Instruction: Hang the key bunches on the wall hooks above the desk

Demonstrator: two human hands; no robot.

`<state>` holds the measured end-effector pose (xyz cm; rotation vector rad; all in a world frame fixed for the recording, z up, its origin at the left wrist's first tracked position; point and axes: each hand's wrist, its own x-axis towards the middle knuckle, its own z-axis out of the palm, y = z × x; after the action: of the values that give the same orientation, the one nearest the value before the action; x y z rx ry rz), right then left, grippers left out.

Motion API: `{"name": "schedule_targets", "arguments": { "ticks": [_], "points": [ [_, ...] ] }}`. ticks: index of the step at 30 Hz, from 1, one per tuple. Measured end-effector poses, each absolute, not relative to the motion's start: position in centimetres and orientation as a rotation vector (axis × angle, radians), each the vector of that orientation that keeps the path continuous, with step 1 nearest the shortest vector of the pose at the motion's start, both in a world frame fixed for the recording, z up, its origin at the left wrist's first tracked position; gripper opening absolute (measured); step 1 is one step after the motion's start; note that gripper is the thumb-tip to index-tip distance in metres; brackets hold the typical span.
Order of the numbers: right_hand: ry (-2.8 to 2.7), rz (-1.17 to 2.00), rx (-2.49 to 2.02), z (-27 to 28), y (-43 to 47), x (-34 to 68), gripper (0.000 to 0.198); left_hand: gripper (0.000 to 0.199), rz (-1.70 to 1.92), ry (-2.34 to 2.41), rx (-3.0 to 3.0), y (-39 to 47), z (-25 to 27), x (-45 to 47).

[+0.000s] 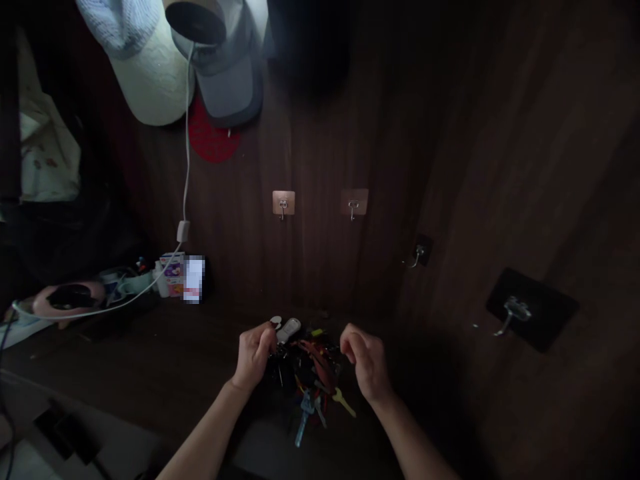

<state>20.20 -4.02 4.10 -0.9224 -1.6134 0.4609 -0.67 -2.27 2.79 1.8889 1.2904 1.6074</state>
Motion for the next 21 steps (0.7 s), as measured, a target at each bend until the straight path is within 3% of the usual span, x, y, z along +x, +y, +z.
{"name": "schedule_targets", "arguments": {
  "ticks": [8, 21],
  "points": [
    [-1.391, 0.783, -1.137, 3.7, -1.8, 20.6, 0.072, 0.073, 1.359, 1.145, 1.392, -0.6, 2.8, 0.1],
    [-1.344, 0.738, -1.155, 3.7, -1.3, 21.2, 0.073, 0.074, 1.361, 1.173, 1.351, 0.0, 2.7, -0.5]
  ]
}}
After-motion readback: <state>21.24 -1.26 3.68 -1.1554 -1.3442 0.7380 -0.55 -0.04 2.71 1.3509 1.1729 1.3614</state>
